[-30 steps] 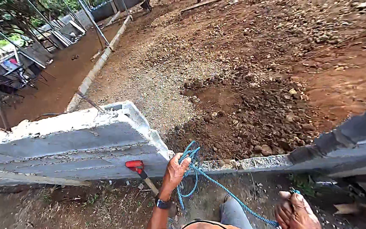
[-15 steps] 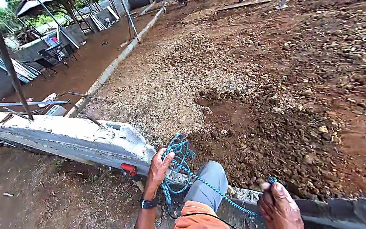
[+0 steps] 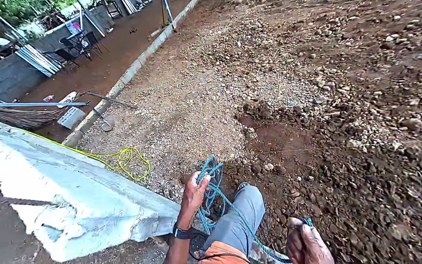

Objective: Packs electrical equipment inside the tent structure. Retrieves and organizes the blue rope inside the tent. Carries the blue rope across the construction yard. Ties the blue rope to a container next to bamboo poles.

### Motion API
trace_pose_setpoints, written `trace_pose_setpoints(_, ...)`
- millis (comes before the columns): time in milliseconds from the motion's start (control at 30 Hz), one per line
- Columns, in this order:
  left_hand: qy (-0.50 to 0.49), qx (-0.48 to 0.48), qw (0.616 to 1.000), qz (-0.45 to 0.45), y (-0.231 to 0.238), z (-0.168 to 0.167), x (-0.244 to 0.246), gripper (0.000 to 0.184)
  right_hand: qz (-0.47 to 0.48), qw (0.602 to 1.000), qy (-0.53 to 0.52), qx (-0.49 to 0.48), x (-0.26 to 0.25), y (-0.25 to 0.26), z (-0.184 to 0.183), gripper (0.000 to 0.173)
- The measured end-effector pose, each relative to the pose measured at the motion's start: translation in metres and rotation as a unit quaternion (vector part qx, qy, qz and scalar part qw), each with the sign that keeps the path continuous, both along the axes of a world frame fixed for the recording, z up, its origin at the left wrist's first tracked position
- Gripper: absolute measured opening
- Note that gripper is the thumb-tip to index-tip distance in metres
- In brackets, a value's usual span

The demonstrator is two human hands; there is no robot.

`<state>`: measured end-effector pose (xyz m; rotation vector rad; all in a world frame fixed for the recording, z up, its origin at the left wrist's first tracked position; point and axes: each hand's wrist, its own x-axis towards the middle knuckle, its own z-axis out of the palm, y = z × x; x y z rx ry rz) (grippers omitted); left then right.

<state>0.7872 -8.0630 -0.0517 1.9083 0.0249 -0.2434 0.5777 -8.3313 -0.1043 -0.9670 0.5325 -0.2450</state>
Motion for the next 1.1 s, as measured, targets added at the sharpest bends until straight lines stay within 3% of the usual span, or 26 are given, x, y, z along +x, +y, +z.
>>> trace_pose_setpoints(133,0.049,0.015,0.999,0.010,-0.051,0.001,0.077,0.039,0.040,0.999,0.016,-0.020,0.120,-0.056,0.033,0.026)
trace_pose_setpoints(300,0.114,0.039,0.992,0.029,-0.097,0.053,0.167,0.041,0.106,0.992,0.059,-0.039,0.265,-0.110,0.087,0.027)
trace_pose_setpoints(467,0.108,0.087,0.989,0.048,-0.142,0.085,0.240,0.042,0.171,0.973,0.077,-0.134,0.353,-0.138,0.131,0.031)
trace_pose_setpoints(567,0.091,0.141,0.986,0.020,-0.182,0.100,0.260,0.044,0.247,0.947,0.062,-0.195,0.360,-0.165,0.157,0.031)
trace_pose_setpoints(733,0.113,0.193,0.972,-0.065,-0.271,0.120,0.281,0.047,0.315,0.912,0.032,-0.259,0.339,-0.227,0.169,0.031)
trace_pose_setpoints(900,0.112,0.199,0.965,-0.131,-0.387,0.147,0.306,0.043,0.286,0.923,0.061,-0.252,0.327,-0.325,0.182,0.030)
trace_pose_setpoints(1100,0.065,0.181,0.971,-0.143,-0.539,0.161,0.334,0.042,0.236,0.924,0.090,-0.286,0.328,-0.480,0.201,0.033)
